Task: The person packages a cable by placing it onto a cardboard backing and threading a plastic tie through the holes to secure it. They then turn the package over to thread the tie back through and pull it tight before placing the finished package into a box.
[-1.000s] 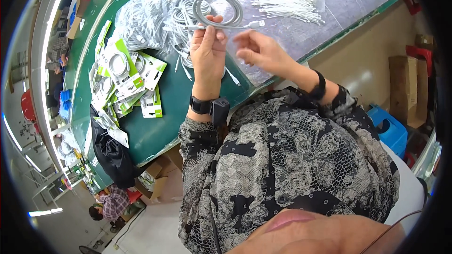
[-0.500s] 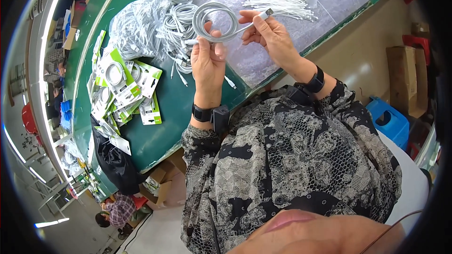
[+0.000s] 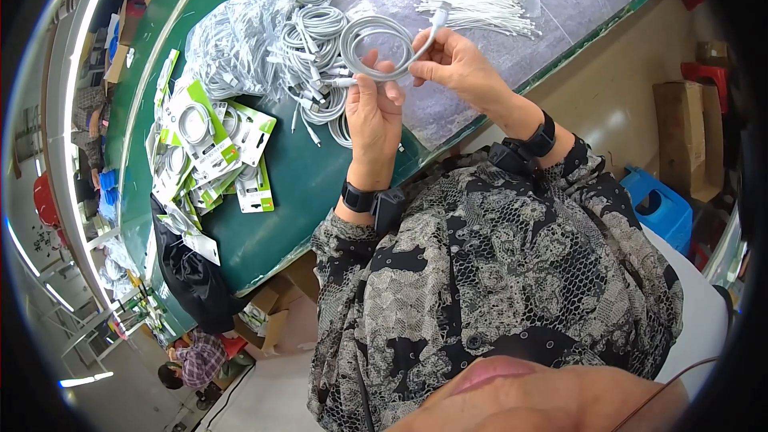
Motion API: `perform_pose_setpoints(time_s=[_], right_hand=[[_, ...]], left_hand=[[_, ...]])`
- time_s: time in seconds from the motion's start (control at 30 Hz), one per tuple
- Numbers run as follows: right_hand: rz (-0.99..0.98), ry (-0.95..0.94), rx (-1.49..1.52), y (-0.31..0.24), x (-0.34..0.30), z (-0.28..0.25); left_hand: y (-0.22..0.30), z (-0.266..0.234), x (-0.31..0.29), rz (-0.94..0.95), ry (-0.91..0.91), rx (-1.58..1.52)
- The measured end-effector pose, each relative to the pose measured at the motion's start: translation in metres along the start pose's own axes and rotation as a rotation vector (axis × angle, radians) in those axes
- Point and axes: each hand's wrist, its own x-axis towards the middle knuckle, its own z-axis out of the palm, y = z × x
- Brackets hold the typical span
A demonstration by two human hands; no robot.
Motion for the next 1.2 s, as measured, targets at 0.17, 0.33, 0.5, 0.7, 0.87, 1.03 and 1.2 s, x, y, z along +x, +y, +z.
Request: perform_pose_setpoints(time_s=[0.17,0.33,0.5,0.7,0.87,1.03,1.2], right_hand=[[-0.150,-0.092,-0.353,0.000,-0.006,0.005],[-0.296,-0.050,-0.555,-0.003,-0.008,0.000],[-0.316,-0.186,-0.622,-0.009,-0.007,-0.014],[-0.100,-0.321,-0.598,-0.020,0.000,-0.032],[0.099,-0.212,-0.155,-0.014,-0.003,-0.032],[0.045,-0.037,-0.162,-0.004,-0.005,-0.017],[-0.103,0.011,-0.145,0.000,-0.008,-0.013]], left_hand=[[-0.002,-0.001,-0.001,0.032,0.041,-0.021],[0.002,-0.001,-0.003,-0.009,0.010,0.000],[0.006,-0.007,-0.008,-0.042,-0.010,0.010],[0.008,-0.008,-0.011,-0.069,-0.077,0.040],[0.003,-0.006,-0.010,-0.025,-0.021,0.065],[-0.001,-0.005,-0.009,-0.007,0.054,0.075],[-0.002,-0.006,-0.012,-0.014,0.042,-0.018]])
